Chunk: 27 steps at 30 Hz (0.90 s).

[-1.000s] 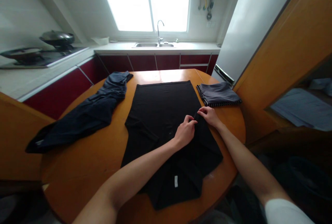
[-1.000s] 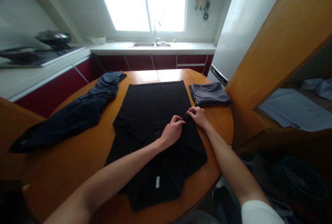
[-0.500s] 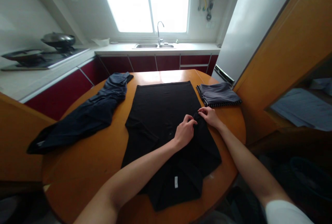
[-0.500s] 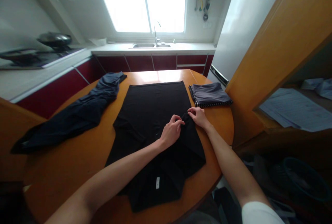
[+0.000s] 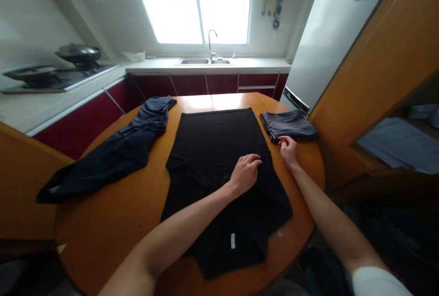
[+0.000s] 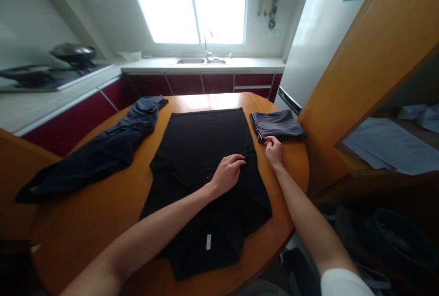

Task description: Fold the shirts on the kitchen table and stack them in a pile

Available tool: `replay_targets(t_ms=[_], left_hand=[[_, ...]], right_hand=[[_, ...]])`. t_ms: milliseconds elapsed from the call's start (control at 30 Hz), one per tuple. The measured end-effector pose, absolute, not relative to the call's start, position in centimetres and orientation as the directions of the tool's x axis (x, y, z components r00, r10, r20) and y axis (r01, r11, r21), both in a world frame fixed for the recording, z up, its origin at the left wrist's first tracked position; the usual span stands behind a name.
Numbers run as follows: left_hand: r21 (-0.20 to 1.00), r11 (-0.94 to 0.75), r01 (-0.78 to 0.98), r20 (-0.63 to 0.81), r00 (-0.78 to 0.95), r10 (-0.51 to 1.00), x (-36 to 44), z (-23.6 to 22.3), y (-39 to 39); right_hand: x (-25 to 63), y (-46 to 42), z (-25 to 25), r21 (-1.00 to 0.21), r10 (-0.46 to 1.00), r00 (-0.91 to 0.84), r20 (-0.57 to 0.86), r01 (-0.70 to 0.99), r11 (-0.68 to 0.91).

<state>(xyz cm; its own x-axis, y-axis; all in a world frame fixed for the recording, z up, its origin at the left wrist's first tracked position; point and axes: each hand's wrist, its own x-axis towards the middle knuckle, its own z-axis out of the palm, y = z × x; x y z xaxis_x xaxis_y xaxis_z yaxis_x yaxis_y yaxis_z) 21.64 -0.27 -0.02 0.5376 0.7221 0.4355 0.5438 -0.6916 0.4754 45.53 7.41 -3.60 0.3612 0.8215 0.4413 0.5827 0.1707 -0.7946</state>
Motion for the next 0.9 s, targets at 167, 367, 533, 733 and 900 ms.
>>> replay_targets(t_ms=[167, 367, 533, 733, 900], left_hand=[[0.458, -0.743, 0.489, 0.355, 0.665, 0.657, 21.7, -1.0, -0.4], [0.426, -0.701, 0.573, 0.272, 0.658, 0.703, 21.6, -2.1, -0.6], [0.486, -0.649, 0.585, 0.201, 0.648, 0.735, 21.7, -2.1, 0.2], [0.707, -0.525, 0.473, 0.198, 0.581, 0.789, 19.5, 3.3, 4.9], [0.644, -0.555, 0.526, 0.322, 0.472, 0.821, 12.9, 6.0, 7.2]], right_hand=[[44.3, 6.5, -2.9, -0.718, 0.842, 0.149, 0.518, 0.611, 0.333], [42.3, 6.5, -3.8, -0.518, 0.869, -0.294, 0.398, 0.709, 0.478], [42.8, 7.2, -4.9, -0.541, 0.911, -0.254, 0.325, 0.74, 0.4], [43.6, 7.1, -4.3, -0.738, 0.917, -0.127, 0.378, 0.557, 0.382], [43.1, 6.3, -3.4, -0.702, 0.898, -0.112, 0.426, 0.585, 0.406]])
